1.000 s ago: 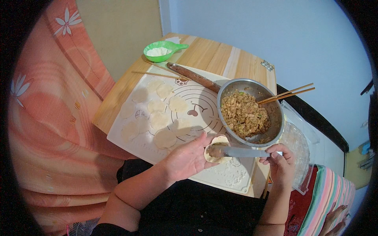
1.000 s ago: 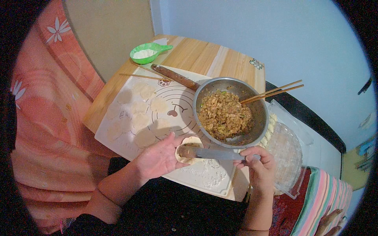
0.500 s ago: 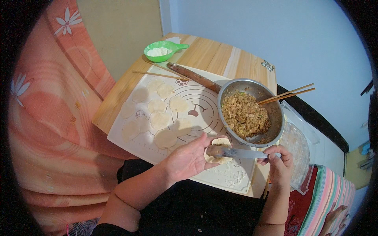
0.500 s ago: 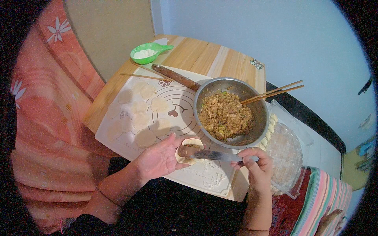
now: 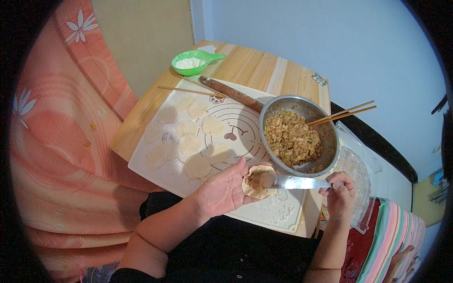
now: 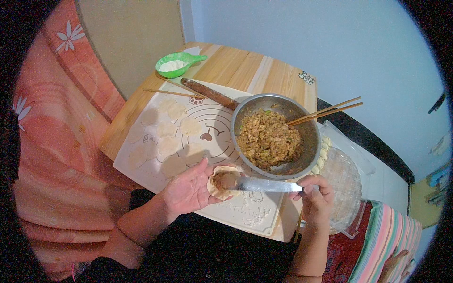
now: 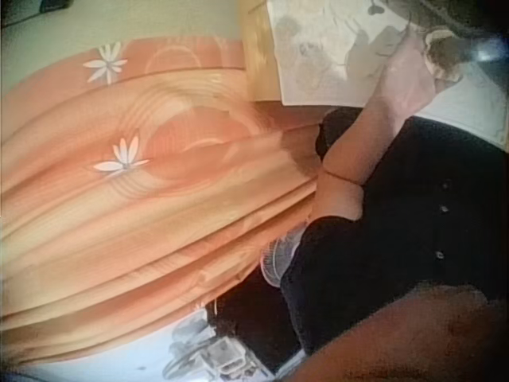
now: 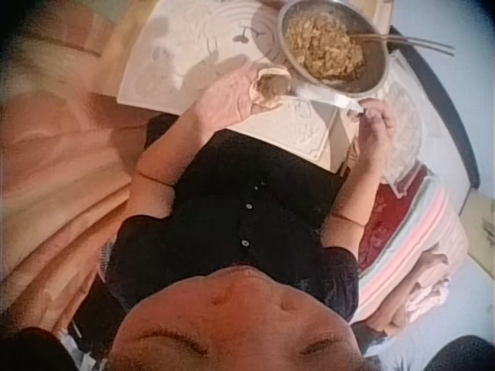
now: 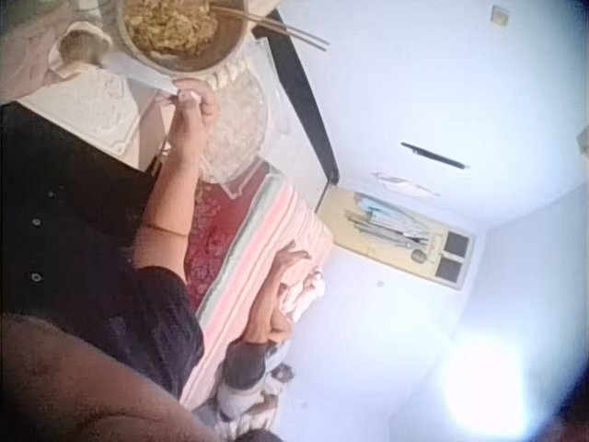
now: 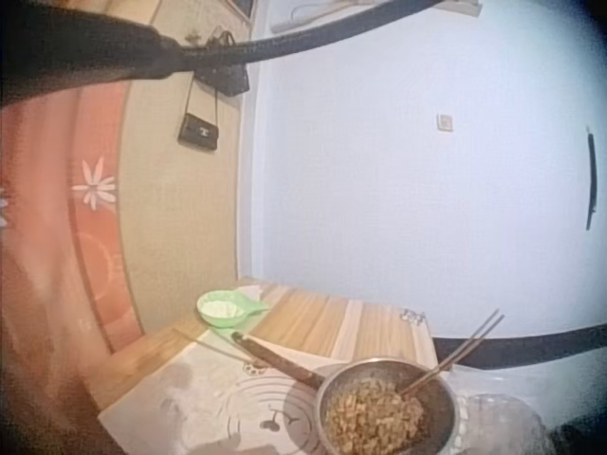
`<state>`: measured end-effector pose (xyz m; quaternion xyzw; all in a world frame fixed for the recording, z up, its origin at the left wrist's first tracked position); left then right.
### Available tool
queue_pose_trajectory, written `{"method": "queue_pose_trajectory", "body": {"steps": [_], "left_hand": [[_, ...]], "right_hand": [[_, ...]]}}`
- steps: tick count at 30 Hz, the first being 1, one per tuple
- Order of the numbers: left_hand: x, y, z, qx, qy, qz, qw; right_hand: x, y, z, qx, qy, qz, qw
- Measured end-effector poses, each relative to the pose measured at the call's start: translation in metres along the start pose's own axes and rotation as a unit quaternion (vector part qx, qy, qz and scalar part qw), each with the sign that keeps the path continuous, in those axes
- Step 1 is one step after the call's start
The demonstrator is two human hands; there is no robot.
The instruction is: The person is making dumplings by hand. They place a spoonful of filling onto a round dough wrapper, fold the wrapper over the filling, and pinch the edges to seal it. The finished dumplings are placed into a plastic container.
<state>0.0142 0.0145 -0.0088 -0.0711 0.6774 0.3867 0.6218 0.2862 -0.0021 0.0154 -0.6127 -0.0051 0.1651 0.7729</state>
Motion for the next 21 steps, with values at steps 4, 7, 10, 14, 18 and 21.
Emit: {"method": "queue_pose_trajectory", "body": {"steps": [4,7,10,14,18,21], "left_hand": [[-0.003,0.001,0.001,-0.015,0.004,0.017,1.0],[-0.002,0.001,0.002,-0.019,-0.008,0.002,1.0],[-0.002,0.001,0.002,-0.024,-0.001,0.014,1.0],[-0.003,0.0,0.003,-0.045,0.009,0.034,0.998],[-0.004,-0.002,0.005,-0.034,0.018,0.043,0.998],[-0.004,-0.004,0.004,-0.037,0.021,0.041,0.998]], "right_hand": [[-0.003,0.001,0.002,-0.048,0.03,-0.001,0.998],[0.0,0.0,0.001,-0.044,0.023,0.017,0.999],[0.008,-0.001,0.001,-0.016,0.041,0.02,0.999],[0.022,-0.014,0.003,0.054,0.16,-0.068,0.983],[0.037,-0.009,0.005,-0.057,0.151,-0.262,0.951],[0.03,-0.006,0.009,-0.039,0.179,-0.389,0.903]]}}
Point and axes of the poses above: each hand's wrist, its own z-axis towards the middle knuckle, its own x-axis out of the back of the hand, y = z × x, the point moved 2 cm from there along z, towards the middle knuckle, and after that the axes turned 13 degrees about -y, right-handed, at the moved point
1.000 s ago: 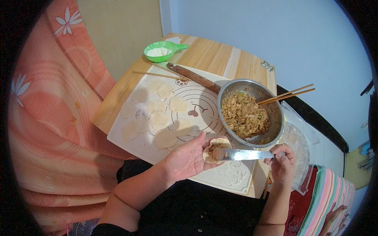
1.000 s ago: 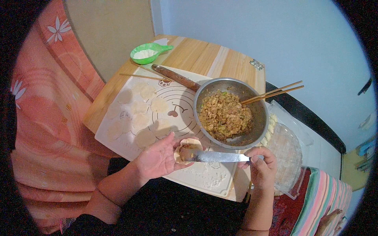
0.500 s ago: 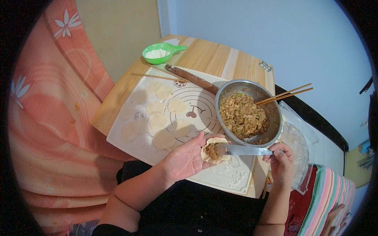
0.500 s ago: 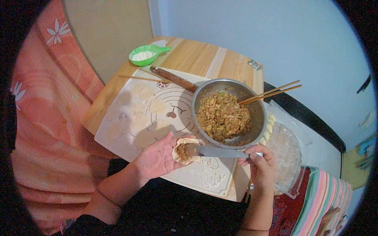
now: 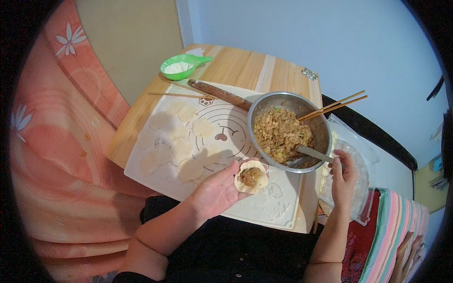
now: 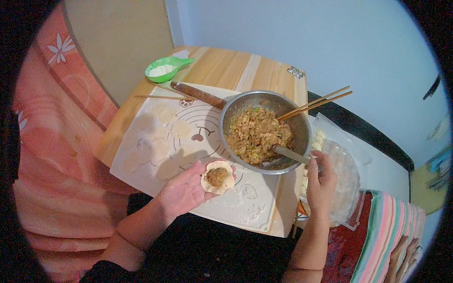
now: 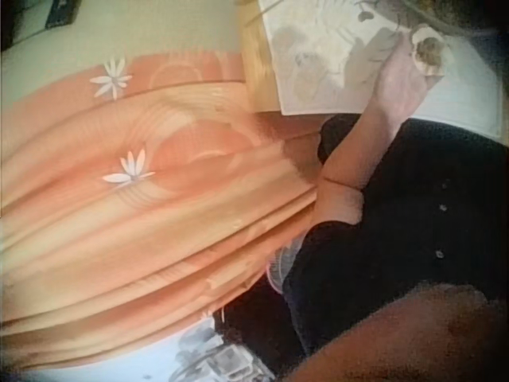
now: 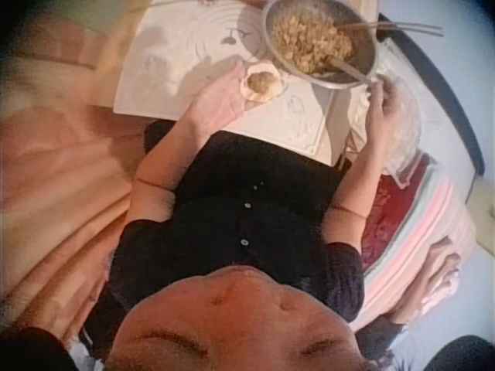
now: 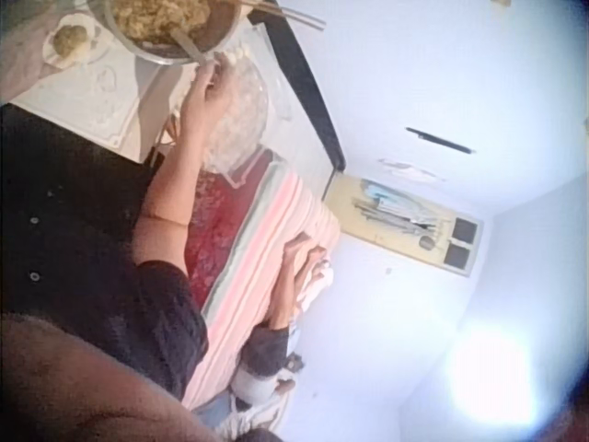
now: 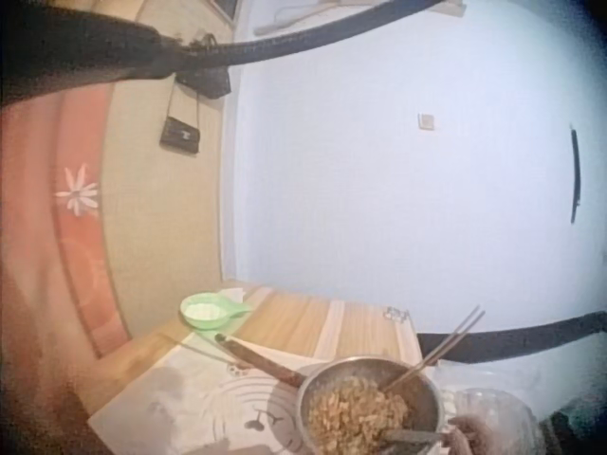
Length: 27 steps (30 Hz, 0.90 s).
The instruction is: The person is making dumplings by hand. They place a spoonful of filling onto a round dough wrapper, fold the wrapper over the filling, and pinch the edges to seal it. The finished dumplings are placed into a plastic container.
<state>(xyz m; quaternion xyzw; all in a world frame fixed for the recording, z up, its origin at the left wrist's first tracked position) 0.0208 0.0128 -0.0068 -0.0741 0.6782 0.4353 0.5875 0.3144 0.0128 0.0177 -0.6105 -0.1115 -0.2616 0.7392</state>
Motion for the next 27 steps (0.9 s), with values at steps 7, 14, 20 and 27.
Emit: {"method": "queue_pose_trajectory", "body": {"steps": [7,14,20,27], "left_hand": [[-0.004,0.001,-0.001,0.001,-0.009,-0.01,1.0],[-0.008,-0.004,-0.002,0.013,0.001,-0.009,1.0],[-0.008,-0.011,-0.003,0.033,-0.001,0.015,0.999],[-0.009,-0.015,-0.007,0.027,0.011,0.035,0.999]], "right_hand": [[-0.024,-0.034,-0.034,0.243,0.056,-0.2,0.947],[-0.083,-0.068,-0.05,0.518,-0.083,-0.296,0.798],[-0.088,-0.073,-0.053,0.531,-0.098,-0.303,0.785],[-0.094,-0.073,-0.055,0.469,-0.108,-0.215,0.85]]}}
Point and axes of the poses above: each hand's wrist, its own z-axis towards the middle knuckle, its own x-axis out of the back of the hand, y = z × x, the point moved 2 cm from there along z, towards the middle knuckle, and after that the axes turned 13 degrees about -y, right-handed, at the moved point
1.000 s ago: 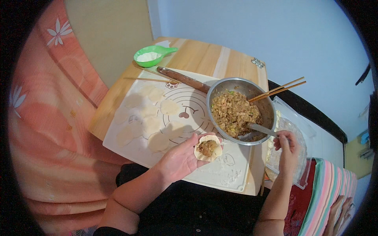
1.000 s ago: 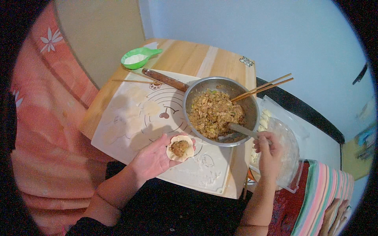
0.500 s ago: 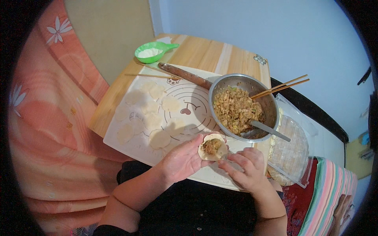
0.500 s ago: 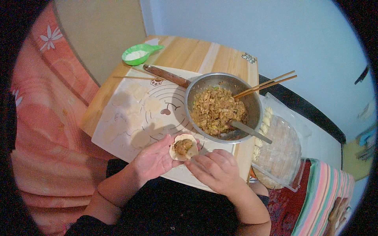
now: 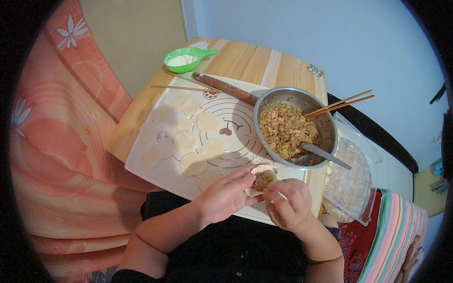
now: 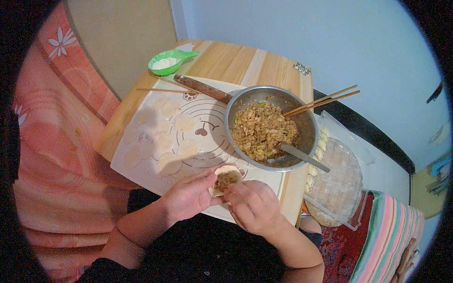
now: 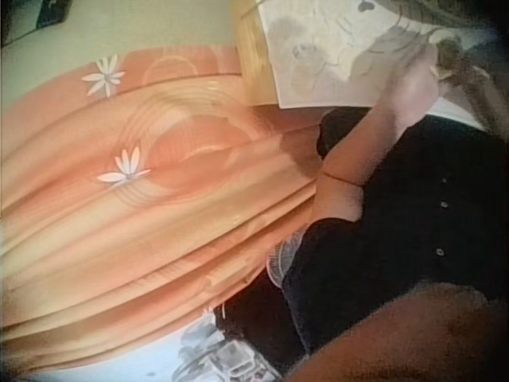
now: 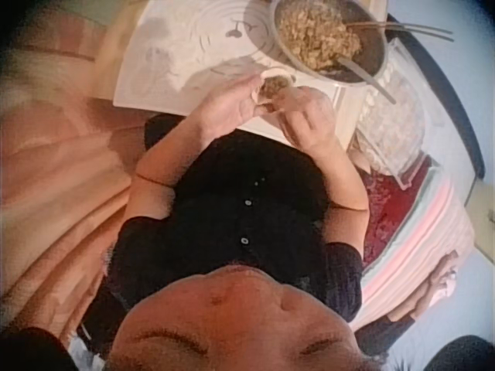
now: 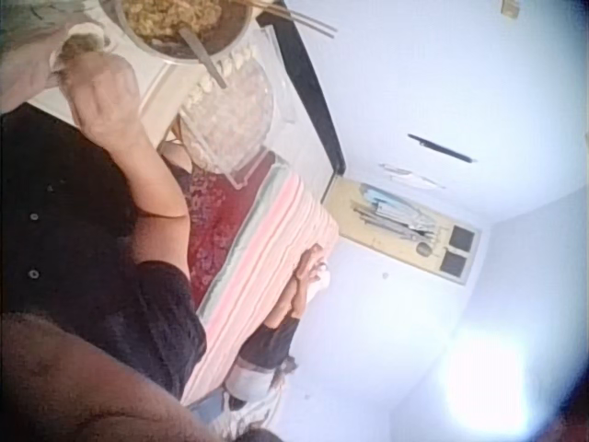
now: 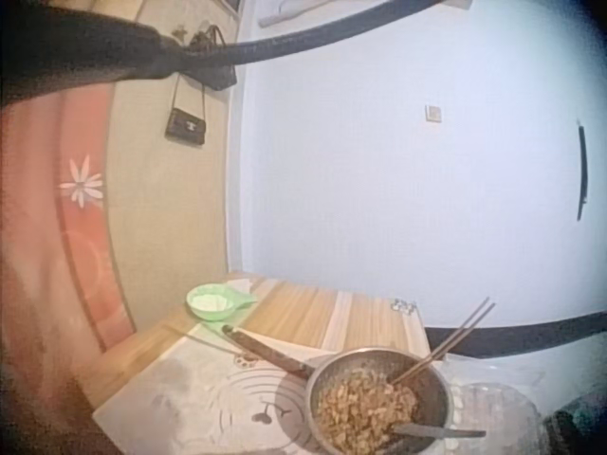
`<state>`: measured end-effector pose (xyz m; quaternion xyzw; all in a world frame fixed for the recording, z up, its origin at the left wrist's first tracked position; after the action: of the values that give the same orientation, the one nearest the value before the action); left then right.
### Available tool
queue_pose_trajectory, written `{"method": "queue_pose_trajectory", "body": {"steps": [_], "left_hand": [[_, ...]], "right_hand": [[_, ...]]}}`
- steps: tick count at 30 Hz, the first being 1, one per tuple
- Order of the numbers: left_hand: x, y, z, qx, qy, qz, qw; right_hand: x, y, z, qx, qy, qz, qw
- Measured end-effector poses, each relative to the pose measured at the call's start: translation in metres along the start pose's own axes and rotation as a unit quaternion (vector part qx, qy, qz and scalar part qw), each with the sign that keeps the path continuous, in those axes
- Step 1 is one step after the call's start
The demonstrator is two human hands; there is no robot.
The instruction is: The person is making dumplings by hand. They place a spoonful of filling onto a round dough wrapper, fold the wrapper over the filling, and pinch the edges to seal it. The finished dumplings are placed into a plastic container.
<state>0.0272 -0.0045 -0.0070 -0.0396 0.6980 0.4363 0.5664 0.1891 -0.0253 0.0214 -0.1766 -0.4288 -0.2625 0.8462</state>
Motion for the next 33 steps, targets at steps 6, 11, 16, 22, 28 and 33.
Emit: {"method": "queue_pose_trajectory", "body": {"steps": [6,11,16,22,28,33], "left_hand": [[-0.009,0.001,-0.002,-0.005,-0.001,0.107,0.994],[-0.003,0.001,-0.003,-0.017,-0.013,0.208,0.978],[-0.006,0.006,-0.005,-0.017,0.013,0.382,0.924],[-0.01,0.009,-0.009,0.019,0.021,0.404,0.914],[-0.01,0.001,-0.007,-0.029,0.016,0.51,0.86],[-0.008,-0.002,-0.006,-0.042,0.057,0.576,0.814]], "right_hand": [[-0.001,0.004,-0.001,-0.053,0.001,0.073,0.996],[0.007,0.002,0.008,-0.148,-0.005,0.163,0.975],[0.004,0.009,0.01,-0.176,-0.015,0.206,0.963],[0.003,0.01,0.005,-0.194,-0.052,0.237,0.95],[0.004,0.009,0.004,-0.194,0.0,0.231,0.953],[0.01,0.005,0.006,-0.225,0.022,0.245,0.943]]}}
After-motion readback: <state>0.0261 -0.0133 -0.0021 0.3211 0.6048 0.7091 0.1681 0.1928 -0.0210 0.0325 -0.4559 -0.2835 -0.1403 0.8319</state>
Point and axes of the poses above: each hand's wrist, its own z-axis towards the middle knuckle, its own x-axis out of the back of the hand, y = z × x, the point moved 2 cm from there along z, towards the middle knuckle, and after that the axes turned 13 degrees about -y, right-handed, at the moved point
